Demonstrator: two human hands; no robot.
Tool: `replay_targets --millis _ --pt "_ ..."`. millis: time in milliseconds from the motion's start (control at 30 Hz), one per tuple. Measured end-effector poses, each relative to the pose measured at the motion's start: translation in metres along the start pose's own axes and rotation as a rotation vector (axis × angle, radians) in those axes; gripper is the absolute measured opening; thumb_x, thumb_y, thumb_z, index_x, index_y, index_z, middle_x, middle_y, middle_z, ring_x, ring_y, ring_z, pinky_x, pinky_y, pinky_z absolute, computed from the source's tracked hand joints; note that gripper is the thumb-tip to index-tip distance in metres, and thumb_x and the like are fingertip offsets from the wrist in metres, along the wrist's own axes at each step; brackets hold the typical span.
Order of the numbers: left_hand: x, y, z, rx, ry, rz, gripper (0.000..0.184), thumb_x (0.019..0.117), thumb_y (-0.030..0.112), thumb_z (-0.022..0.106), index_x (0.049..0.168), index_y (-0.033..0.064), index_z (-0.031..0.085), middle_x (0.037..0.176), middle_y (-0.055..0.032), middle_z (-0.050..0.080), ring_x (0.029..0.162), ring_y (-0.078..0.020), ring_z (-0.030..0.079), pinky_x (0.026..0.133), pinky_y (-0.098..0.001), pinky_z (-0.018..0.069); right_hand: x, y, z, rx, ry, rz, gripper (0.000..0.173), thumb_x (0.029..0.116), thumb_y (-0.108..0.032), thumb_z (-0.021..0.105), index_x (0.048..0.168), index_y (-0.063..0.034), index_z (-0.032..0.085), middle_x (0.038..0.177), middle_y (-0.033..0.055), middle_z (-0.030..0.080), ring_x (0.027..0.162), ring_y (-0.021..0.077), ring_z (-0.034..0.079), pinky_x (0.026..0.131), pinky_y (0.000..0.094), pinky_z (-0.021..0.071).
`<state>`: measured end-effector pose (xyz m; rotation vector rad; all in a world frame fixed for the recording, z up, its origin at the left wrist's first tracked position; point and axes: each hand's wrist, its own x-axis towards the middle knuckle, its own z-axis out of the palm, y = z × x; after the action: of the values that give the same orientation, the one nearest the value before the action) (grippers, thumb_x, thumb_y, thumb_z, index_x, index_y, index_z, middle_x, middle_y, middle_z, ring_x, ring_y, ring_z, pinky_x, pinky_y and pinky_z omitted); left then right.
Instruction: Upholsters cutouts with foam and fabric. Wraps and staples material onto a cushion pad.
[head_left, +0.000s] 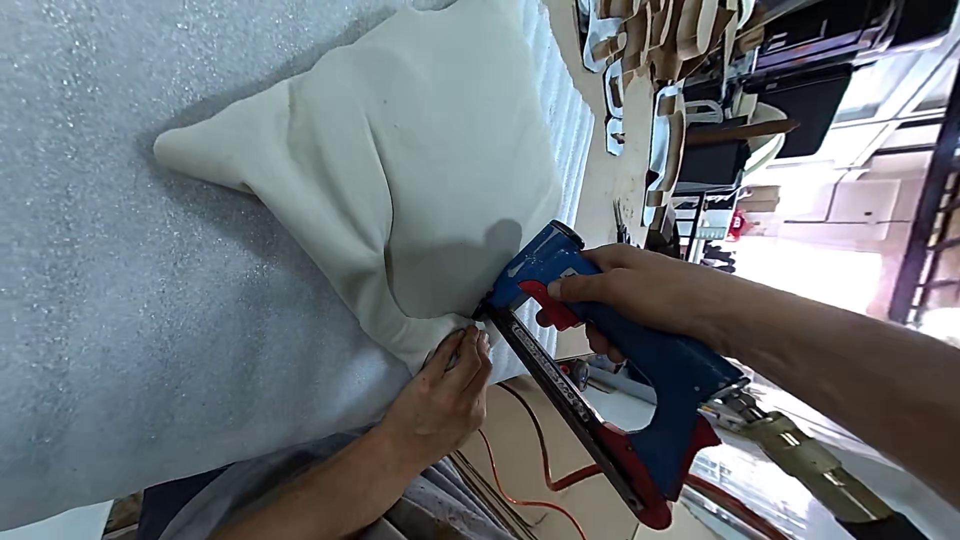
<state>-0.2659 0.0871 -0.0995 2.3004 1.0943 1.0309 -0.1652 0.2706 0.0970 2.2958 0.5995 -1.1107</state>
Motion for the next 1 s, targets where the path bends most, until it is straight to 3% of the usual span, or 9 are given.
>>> replay_targets --millis 333,467,633,733,800,867,933,967,1000 --pt "0.000 0.000 -0.002 0.081 -0.064 0.037 0.034 0.1021 0.003 0.043 0.118 -0.0008 0.072 0.132 -0.0134 0.069 0.129 -0.0285 0.061 0.111 -0.0412 0.0462 0.011 0.004 -0.005 0.063 -0.059 -0.007 0.024 0.1082 -0.029 0.052 0.118 -0.0072 0.054 0.088 0.0126 0.074 0.046 0.0218 0.064 0.041 0.0333 0.0563" --pt "0.000 0.002 0.001 0.141 -0.060 0.031 0.035 0.1019 0.006 0.044 0.121 0.0005 0.072 0.132 -0.0120 0.069 0.130 -0.0276 0.061 0.111 -0.0418 0.0464 0.013 0.016 -0.005 0.088 -0.055 -0.054 0.024 0.1074 -0.030 0.052 0.116 -0.0080 0.055 0.079 0.0123 0.073 0.044 0.0210 0.063 0.039 0.0311 0.0537" --pt "0.002 0.001 -0.002 0.131 -0.094 0.049 0.036 0.0996 0.013 0.046 0.123 0.0033 0.072 0.138 -0.0095 0.066 0.135 -0.0261 0.058 0.112 -0.0407 0.0460 -0.003 0.079 -0.047 0.188 -0.099 -0.285 0.029 0.1088 -0.033 0.048 0.126 -0.0134 0.059 0.098 0.0107 0.075 0.051 0.0210 0.065 0.042 0.0324 0.0556" --pt "0.003 -0.005 -0.024 0.053 -0.161 0.092 0.039 0.1021 0.020 0.044 0.129 0.0049 0.069 0.140 -0.0082 0.065 0.137 -0.0253 0.056 0.114 -0.0423 0.0453 -0.014 0.150 -0.067 0.288 0.143 -0.340 0.025 0.1089 -0.026 0.046 0.128 -0.0140 0.055 0.091 0.0124 0.072 0.051 0.0232 0.064 0.044 0.0353 0.0566" --pt "0.004 -0.012 -0.050 0.036 -0.148 0.066 0.040 0.1008 0.026 0.045 0.130 0.0095 0.069 0.138 -0.0064 0.066 0.136 -0.0251 0.056 0.114 -0.0479 0.0431 0.008 0.199 -0.061 0.299 0.383 -0.387 0.028 0.1076 -0.024 0.050 0.133 -0.0122 0.051 0.084 0.0139 0.068 0.053 0.0265 0.066 0.047 0.0428 0.0589" --pt "0.003 -0.026 -0.073 0.115 -0.177 0.033 0.049 0.0957 0.035 0.047 0.136 0.0146 0.066 0.140 -0.0067 0.065 0.137 -0.0272 0.055 0.116 -0.0567 0.0371 0.049 0.241 -0.047 0.238 0.604 -0.440 0.040 0.0996 -0.024 0.053 0.137 -0.0106 0.050 0.087 0.0144 0.067 0.062 0.0292 0.068 0.055 0.0522 0.0580" --pt "0.003 -0.042 -0.083 0.206 -0.257 0.020 0.059 0.0875 0.038 0.052 0.141 0.0157 0.062 0.142 -0.0085 0.062 0.138 -0.0299 0.052 0.116 -0.0654 0.0298 0.098 0.267 -0.031 0.139 0.785 -0.475 0.044 0.0990 -0.018 0.059 0.139 -0.0020 0.050 0.108 0.0254 0.065 0.085 0.0435 0.068 0.071 0.0681 0.0539" --pt "0.003 -0.048 -0.084 0.246 -0.275 0.029 0.058 0.0883 0.036 0.053 0.141 0.0147 0.061 0.141 -0.0083 0.062 0.138 -0.0294 0.052 0.117 -0.0662 0.0277 0.121 0.273 -0.023 0.108 0.854 -0.506 0.047 0.0981 -0.013 0.062 0.140 0.0039 0.049 0.121 0.0333 0.059 0.100 0.0531 0.063 0.080 0.0750 0.0481" --pt "0.005 -0.053 -0.083 0.283 -0.276 0.049 0.053 0.0919 0.033 0.052 0.140 0.0140 0.062 0.140 -0.0079 0.064 0.136 -0.0287 0.054 0.118 -0.0653 0.0276 0.146 0.276 -0.015 0.084 0.919 -0.545 0.049 0.0968 -0.010 0.063 0.140 0.0073 0.048 0.128 0.0378 0.055 0.106 0.0586 0.060 0.082 0.0778 0.0463"
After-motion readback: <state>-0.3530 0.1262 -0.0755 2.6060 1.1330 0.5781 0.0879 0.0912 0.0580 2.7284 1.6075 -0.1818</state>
